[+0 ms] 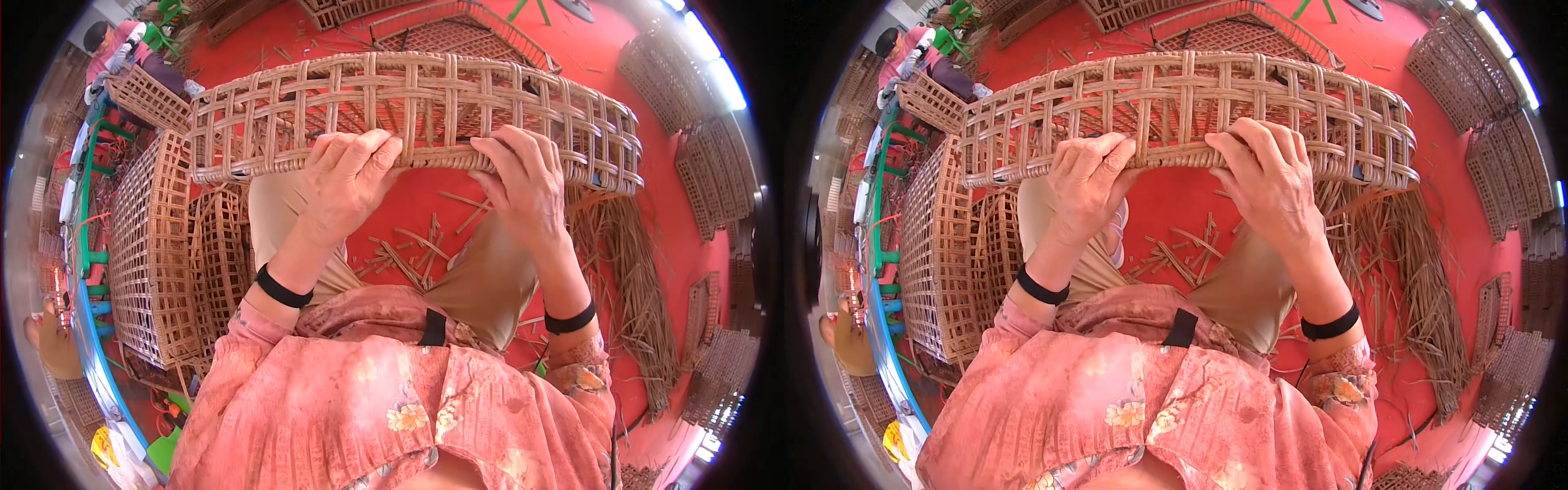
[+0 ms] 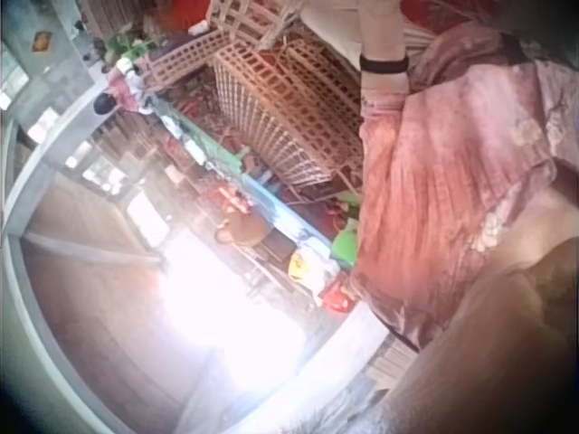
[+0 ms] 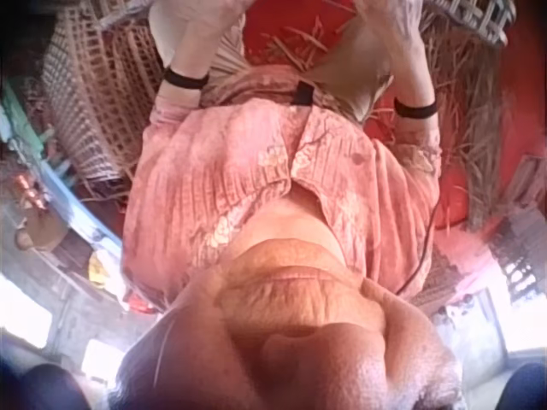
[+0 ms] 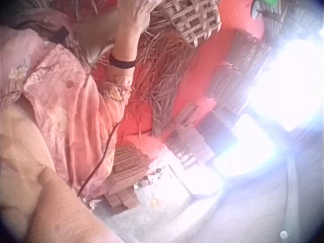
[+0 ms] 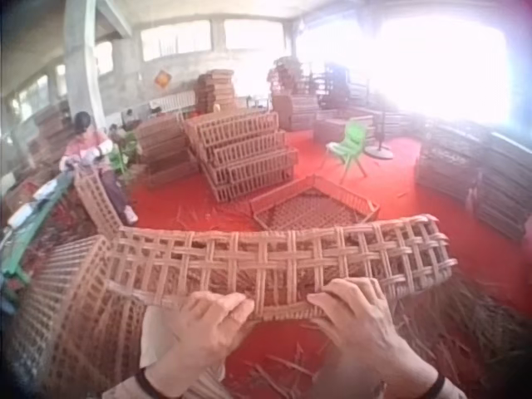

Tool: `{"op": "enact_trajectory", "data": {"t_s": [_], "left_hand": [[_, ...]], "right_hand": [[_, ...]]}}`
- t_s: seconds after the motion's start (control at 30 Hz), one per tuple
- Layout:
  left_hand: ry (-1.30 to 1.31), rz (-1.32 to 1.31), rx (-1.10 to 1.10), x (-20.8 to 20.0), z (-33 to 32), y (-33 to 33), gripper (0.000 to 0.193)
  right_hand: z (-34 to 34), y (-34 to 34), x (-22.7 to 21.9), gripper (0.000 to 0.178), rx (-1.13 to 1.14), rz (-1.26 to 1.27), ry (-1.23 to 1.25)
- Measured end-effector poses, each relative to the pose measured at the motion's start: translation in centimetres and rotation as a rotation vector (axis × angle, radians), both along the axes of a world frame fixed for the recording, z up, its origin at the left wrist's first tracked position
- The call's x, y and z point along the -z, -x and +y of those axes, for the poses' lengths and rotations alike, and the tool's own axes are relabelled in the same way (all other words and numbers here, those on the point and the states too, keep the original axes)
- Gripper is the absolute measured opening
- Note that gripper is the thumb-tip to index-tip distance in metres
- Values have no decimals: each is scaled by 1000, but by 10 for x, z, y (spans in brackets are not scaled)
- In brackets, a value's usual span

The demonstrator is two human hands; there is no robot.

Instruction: The person is weaving thin bamboo strips into a large basket structure.

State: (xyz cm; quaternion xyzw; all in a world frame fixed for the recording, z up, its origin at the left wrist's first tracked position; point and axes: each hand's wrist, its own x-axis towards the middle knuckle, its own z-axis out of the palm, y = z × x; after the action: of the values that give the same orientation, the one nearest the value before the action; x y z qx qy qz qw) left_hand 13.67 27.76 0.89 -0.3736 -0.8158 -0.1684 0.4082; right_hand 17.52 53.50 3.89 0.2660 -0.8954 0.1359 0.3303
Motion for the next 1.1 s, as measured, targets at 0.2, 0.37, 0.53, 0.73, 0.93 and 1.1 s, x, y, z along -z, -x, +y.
{"op": "enact_trajectory", "data": {"t_s": [0.2,0.37,0.53,0.73,0.93,1.1], "left_hand": [[3,28,7,3,-2,1,41],[25,9,27,4,-5,0,40],[31,-6,34,1,-6,-2,44],[-112,-176,-133,-7,6,-12,60],[4,-173,-12,-18,48,-20,60],[22,-74,-1,-12,57,-8,56]], "right_hand": [[-4,-1,-1,41,-5,-61,28],[-9,-7,9,31,65,99,-41],[-11,-15,20,34,100,212,-19],[17,-19,19,50,255,166,108],[52,-20,7,49,257,69,-34],[53,-17,7,44,235,73,-57]]}}
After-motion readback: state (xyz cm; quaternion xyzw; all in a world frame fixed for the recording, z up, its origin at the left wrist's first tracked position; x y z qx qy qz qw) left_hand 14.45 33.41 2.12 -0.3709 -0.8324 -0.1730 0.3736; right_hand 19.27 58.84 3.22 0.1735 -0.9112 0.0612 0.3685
